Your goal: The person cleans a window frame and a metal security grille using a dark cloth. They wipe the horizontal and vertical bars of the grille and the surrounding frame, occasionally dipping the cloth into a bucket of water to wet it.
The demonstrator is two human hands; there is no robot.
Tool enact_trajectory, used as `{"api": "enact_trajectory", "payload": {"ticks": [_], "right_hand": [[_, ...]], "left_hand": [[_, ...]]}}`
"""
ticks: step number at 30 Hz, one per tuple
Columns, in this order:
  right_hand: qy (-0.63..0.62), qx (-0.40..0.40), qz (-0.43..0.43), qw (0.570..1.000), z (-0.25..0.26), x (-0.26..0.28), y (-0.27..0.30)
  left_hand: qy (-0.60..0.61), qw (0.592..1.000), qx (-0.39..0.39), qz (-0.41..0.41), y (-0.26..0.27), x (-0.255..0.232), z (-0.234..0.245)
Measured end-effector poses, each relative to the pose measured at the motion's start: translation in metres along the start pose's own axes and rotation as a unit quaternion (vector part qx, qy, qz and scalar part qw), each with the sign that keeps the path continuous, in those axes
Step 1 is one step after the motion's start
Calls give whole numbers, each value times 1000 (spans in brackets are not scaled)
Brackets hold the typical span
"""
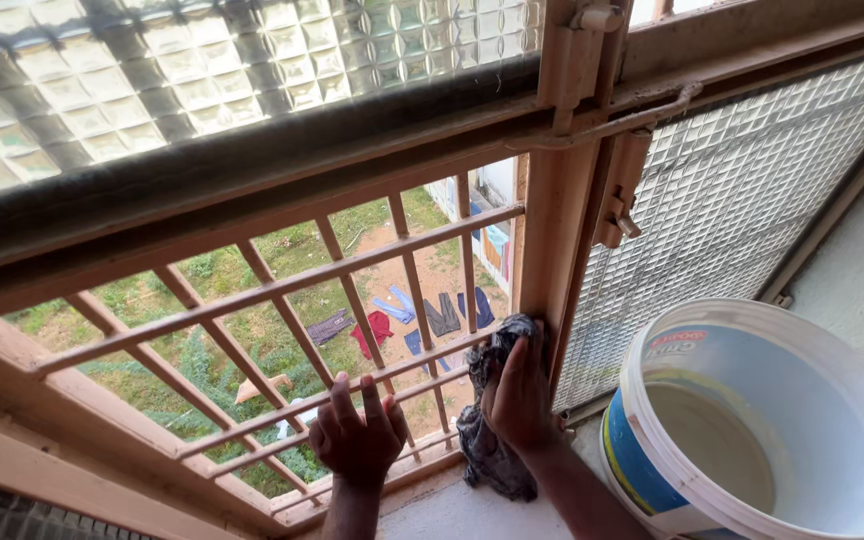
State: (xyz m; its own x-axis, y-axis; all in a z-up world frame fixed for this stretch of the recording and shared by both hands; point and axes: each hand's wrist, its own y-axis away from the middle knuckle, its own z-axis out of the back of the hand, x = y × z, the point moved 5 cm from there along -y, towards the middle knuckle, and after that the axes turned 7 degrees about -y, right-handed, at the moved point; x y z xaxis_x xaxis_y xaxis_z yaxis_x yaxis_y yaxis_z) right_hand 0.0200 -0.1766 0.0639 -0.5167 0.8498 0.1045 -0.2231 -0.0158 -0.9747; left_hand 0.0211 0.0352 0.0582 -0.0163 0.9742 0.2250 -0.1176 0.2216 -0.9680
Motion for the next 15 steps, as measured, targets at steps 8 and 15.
{"api": "enact_trajectory", "payload": {"ticks": [8, 15], "right_hand": [[-28, -38, 7, 999, 1, -27, -85], [11, 24, 15, 1000, 32, 12, -54]], "left_hand": [[-5, 1000, 15, 0, -1, -8, -1], [2, 1000, 11, 0, -10, -11, 10]]}}
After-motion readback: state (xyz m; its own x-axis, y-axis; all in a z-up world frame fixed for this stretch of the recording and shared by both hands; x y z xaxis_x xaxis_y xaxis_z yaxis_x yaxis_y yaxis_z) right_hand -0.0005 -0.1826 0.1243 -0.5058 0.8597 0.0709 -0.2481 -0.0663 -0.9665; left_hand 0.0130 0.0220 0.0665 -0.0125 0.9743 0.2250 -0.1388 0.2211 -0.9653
